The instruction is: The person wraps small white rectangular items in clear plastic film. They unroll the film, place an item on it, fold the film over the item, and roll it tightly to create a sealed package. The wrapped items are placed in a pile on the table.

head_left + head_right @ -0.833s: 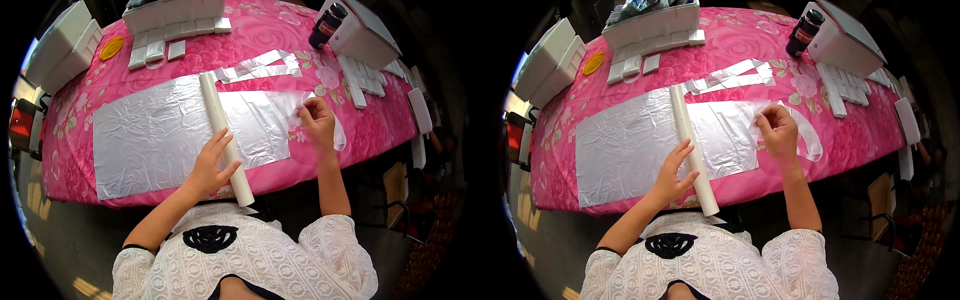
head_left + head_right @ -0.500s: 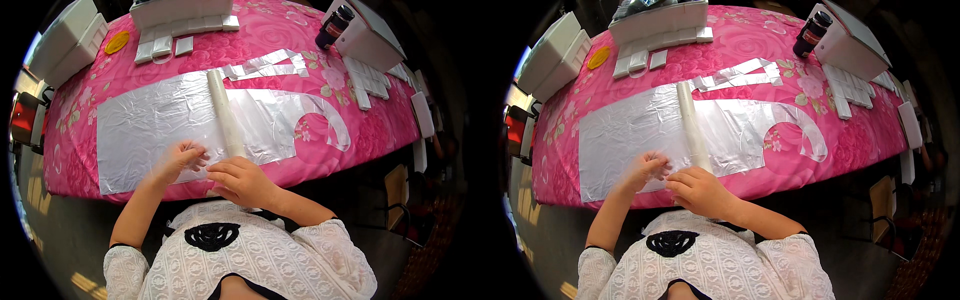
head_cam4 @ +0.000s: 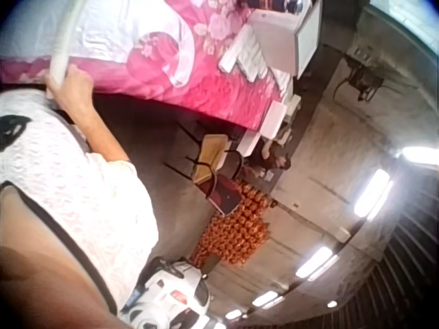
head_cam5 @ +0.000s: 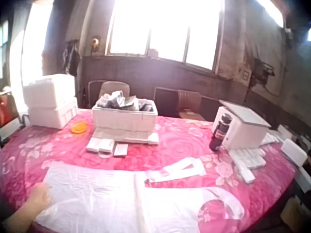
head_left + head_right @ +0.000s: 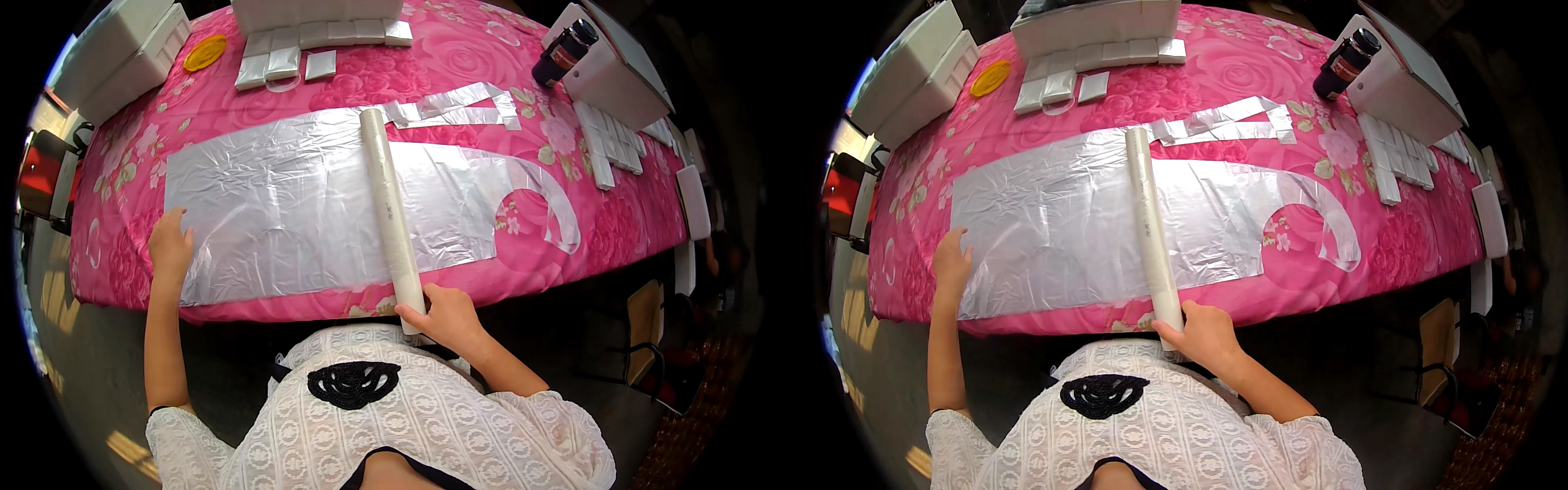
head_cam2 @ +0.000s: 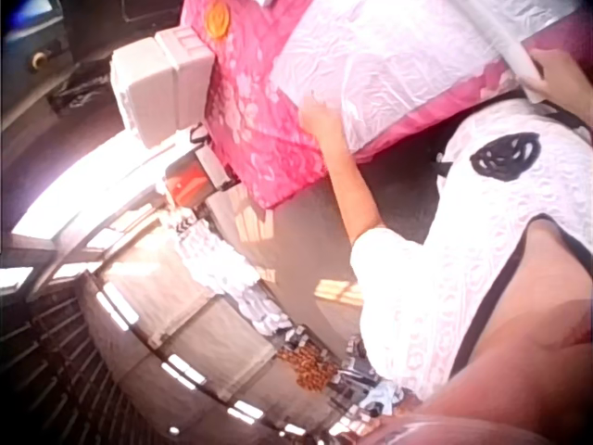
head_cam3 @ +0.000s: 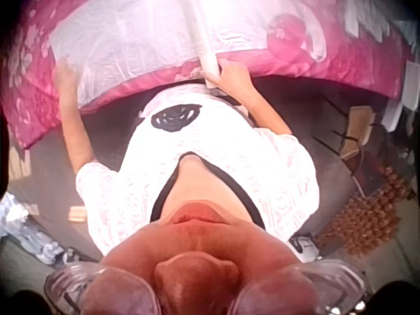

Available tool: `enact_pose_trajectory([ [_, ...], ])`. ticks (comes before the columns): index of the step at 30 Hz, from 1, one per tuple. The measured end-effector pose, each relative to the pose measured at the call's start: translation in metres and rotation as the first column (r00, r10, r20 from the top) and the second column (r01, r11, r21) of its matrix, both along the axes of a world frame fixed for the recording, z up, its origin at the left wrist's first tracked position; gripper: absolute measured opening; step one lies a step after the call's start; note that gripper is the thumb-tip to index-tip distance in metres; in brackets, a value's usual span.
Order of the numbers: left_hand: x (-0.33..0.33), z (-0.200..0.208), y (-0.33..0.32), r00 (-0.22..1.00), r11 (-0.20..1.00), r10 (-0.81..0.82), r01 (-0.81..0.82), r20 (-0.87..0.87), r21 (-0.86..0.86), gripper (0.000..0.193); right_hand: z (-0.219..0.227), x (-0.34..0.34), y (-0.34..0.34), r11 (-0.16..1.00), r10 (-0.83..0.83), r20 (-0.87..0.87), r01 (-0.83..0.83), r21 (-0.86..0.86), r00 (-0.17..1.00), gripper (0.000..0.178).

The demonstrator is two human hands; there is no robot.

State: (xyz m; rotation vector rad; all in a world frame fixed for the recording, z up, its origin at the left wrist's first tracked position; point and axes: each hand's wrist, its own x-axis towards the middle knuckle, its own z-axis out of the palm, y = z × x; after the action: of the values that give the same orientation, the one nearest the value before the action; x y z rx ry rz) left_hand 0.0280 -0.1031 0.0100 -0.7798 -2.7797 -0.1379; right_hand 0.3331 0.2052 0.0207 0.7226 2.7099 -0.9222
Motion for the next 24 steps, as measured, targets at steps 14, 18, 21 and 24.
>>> enact_pose_trajectory([
  [14, 0.122, -0.049, 0.220, 0.733, 0.710, -0.646, 0.474, 0.213, 0.521, 0.057, 0.000, 0.001, 0.000, 0.993, 0.001, 0.041, 0.004, -0.119, 0.999, 0.050],
  [18, 0.118, -0.052, 0.219, 0.773, 0.800, -0.588, 0.511, 0.239, 0.315, 0.059, -0.003, -0.008, 0.017, 0.964, 0.070, 0.054, -0.053, -0.260, 0.996, 0.054],
  [21, 0.118, -0.054, 0.220, 0.793, 0.822, -0.567, 0.524, 0.222, 0.224, 0.059, -0.001, -0.046, 0.039, 0.978, 0.030, -0.031, -0.036, -0.204, 0.999, 0.050],
  [24, 0.119, -0.052, 0.219, 0.803, 0.829, -0.558, 0.524, 0.209, 0.198, 0.059, -0.009, -0.106, 0.066, 0.964, -0.008, -0.037, -0.002, -0.264, 0.999, 0.048],
])
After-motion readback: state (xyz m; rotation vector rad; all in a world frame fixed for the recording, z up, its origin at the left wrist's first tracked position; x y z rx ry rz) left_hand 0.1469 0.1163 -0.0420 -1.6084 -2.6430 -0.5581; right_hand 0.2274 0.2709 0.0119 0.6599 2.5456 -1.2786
